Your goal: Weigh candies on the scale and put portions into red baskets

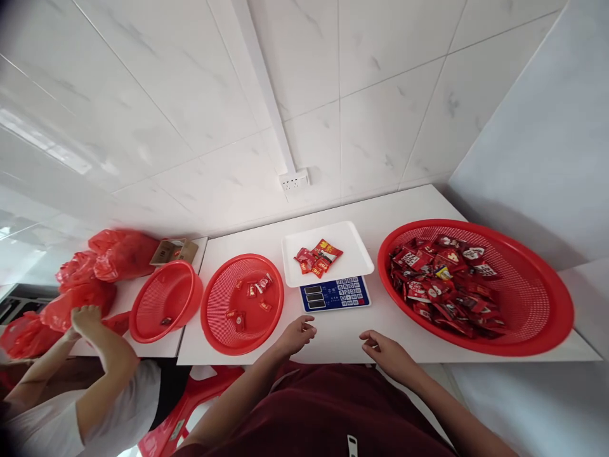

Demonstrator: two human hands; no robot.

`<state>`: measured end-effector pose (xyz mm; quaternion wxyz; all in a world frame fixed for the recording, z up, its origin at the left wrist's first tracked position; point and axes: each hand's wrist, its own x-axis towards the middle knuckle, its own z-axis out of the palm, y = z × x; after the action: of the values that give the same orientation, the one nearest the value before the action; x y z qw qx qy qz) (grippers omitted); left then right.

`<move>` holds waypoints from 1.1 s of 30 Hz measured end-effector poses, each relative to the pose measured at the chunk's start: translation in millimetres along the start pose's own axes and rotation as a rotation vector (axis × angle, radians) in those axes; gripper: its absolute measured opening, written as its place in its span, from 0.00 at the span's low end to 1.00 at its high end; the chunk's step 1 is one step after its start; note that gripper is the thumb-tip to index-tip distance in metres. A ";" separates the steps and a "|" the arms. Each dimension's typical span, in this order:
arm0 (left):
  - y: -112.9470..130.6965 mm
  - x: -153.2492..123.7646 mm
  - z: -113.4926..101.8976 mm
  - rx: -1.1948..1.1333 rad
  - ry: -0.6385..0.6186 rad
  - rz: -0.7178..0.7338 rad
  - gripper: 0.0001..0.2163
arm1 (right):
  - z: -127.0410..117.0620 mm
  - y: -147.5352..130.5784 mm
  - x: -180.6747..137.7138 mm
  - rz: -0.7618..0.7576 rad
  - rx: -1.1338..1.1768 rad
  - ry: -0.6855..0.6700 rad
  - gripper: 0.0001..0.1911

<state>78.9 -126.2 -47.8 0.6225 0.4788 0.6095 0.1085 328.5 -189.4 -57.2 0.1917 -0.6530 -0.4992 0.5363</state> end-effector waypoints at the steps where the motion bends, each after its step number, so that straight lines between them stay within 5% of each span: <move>1: -3.9 -1.2 -7.7 0.012 0.008 0.003 0.23 | 6.8 -3.6 -0.7 0.006 -0.014 -0.006 0.17; 9: -30.6 -1.3 -67.4 0.148 -0.002 0.076 0.24 | 50.2 -33.1 -1.3 0.025 -0.076 0.012 0.14; 17: -50.7 -22.6 -96.6 0.229 -0.067 0.306 0.31 | 77.6 -32.7 -2.9 0.089 -0.144 0.074 0.14; 23: -70.6 -28.8 -113.1 0.202 0.106 0.277 0.37 | 89.0 -19.7 -8.5 0.129 -0.144 0.087 0.15; 33: -35.6 24.9 -175.3 0.422 0.396 0.236 0.34 | 97.6 -22.4 -8.6 0.125 -0.180 0.052 0.15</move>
<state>-82.5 -45.5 -54.8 0.3616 0.6345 0.6682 0.1420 232.1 -215.0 -69.5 0.1113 -0.7110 -0.4988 0.4831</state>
